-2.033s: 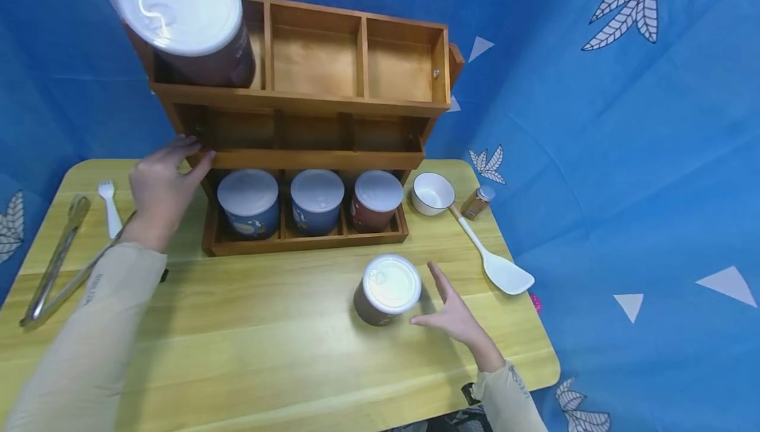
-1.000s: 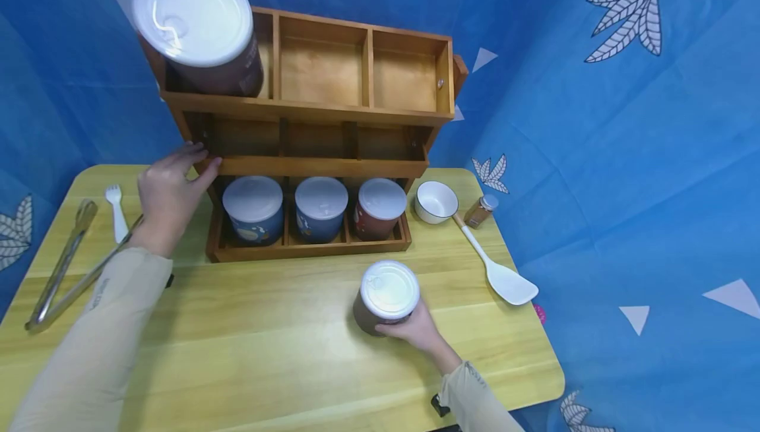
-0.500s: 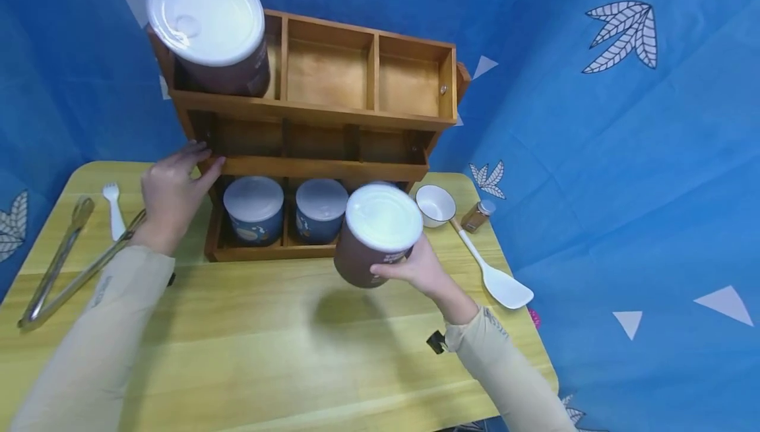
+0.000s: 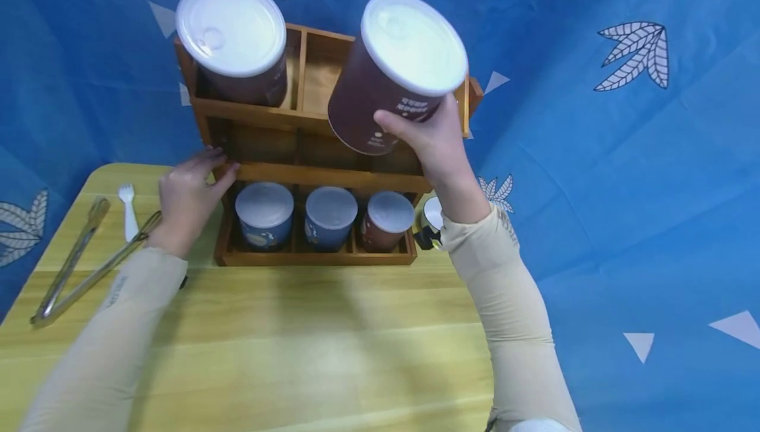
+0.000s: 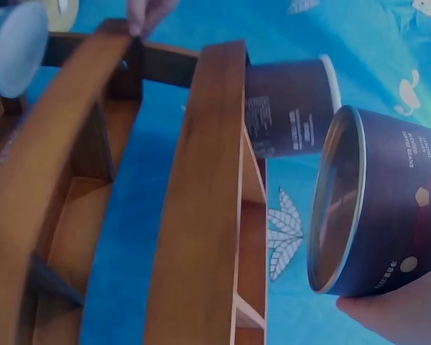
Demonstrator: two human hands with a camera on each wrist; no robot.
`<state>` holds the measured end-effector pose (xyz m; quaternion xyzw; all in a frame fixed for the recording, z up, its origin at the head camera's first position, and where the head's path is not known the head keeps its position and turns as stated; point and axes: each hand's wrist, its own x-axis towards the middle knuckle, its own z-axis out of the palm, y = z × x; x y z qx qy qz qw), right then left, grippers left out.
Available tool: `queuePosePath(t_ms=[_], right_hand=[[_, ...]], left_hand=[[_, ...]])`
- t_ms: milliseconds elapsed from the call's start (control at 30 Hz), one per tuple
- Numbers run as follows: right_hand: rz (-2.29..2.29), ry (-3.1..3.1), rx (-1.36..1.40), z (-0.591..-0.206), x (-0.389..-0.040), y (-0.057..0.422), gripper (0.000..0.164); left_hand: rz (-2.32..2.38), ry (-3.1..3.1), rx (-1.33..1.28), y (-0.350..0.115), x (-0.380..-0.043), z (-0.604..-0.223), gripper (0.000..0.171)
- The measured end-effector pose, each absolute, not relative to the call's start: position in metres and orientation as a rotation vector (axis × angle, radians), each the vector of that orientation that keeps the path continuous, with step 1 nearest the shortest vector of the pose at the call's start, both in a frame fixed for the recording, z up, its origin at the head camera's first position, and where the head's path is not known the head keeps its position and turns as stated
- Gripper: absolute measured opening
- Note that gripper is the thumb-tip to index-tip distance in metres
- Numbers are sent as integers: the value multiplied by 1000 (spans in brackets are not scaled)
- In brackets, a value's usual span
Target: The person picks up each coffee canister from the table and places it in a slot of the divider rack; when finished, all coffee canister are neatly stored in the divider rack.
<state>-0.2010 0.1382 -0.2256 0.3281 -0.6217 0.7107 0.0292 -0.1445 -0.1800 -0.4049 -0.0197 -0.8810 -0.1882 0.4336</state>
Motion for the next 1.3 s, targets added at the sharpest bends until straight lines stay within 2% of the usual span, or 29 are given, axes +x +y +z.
queuePosePath(t_ms=[133,200,333,567,1300], right_hand=[[2180,-1924,981,-219,-219,121,79],[2162,-1936,970,-218,-227,113,76],[2146,-1946,927,-215,-240,102,80],[2140,-1985,837,-204,-236,89,84],[2025,-2044,843,-226,-241,71,94]], left_hand=[[-463,-2188,-53,-180,-142,-406,31],[-464,-2186,-56,-180,-141,-407,31],[-460,-2200,-61,-180,-140,-406,32],[-462,-2202,-61,-178,-140,-406,31],[-489,-2183,-44,-177,-139,-405,29]])
